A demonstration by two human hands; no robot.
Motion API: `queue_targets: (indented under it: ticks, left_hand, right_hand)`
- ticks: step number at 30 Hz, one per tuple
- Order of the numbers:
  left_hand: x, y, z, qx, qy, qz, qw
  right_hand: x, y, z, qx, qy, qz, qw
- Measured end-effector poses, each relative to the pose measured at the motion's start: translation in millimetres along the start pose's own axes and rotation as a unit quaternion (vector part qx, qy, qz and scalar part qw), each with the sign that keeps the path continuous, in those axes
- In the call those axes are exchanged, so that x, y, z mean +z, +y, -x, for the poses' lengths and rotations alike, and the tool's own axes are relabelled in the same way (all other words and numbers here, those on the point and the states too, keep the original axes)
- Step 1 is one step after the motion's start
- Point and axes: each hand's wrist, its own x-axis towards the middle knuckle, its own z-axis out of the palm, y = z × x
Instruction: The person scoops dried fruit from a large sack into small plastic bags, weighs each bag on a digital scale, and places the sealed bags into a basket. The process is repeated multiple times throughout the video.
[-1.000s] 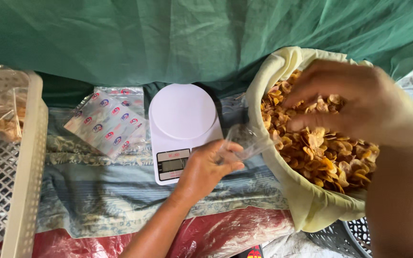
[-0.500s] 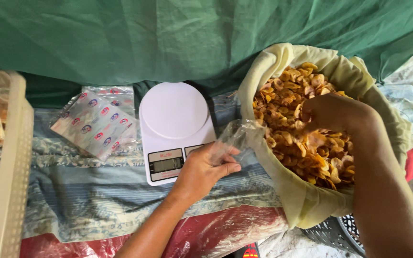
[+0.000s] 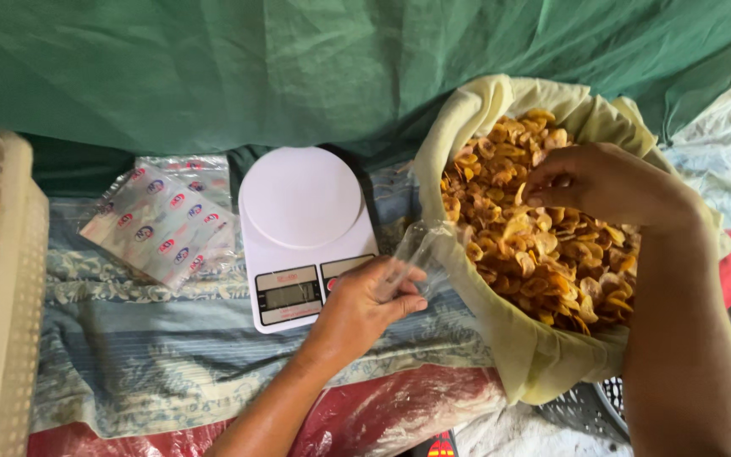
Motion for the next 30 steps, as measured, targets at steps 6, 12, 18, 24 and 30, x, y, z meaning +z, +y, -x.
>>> queue_targets:
  ticks: [6,12,18,24,30]
  left_hand:
    - [-2,6,-2,0.020,0.010,-0.051,0.998]
    - [-4,19,3,0.004,0.013,-0.110,0.994]
    - [-9,28,5,0.040,0.022,-0.124,0.991]
    - [-8,30,6,-0.019,-0.008,-0.038,0.999]
    - [-7,9,4,0.028,0.120,0.022,0.992]
  right_hand:
    - [-29,-47,25,-0.165,0.135,-0.093,0.973]
    - [-40,-129,46,-0.330,0.181,-0.101,0.921]
    - [-30,-148,24,-0.351,0.060,-0.182,0.916]
    - [-20,-136,9,-0.260,-0.063,-0.121,0.956]
    - [-17,-136,10,-0.206,-0.096,-0.126,0.966]
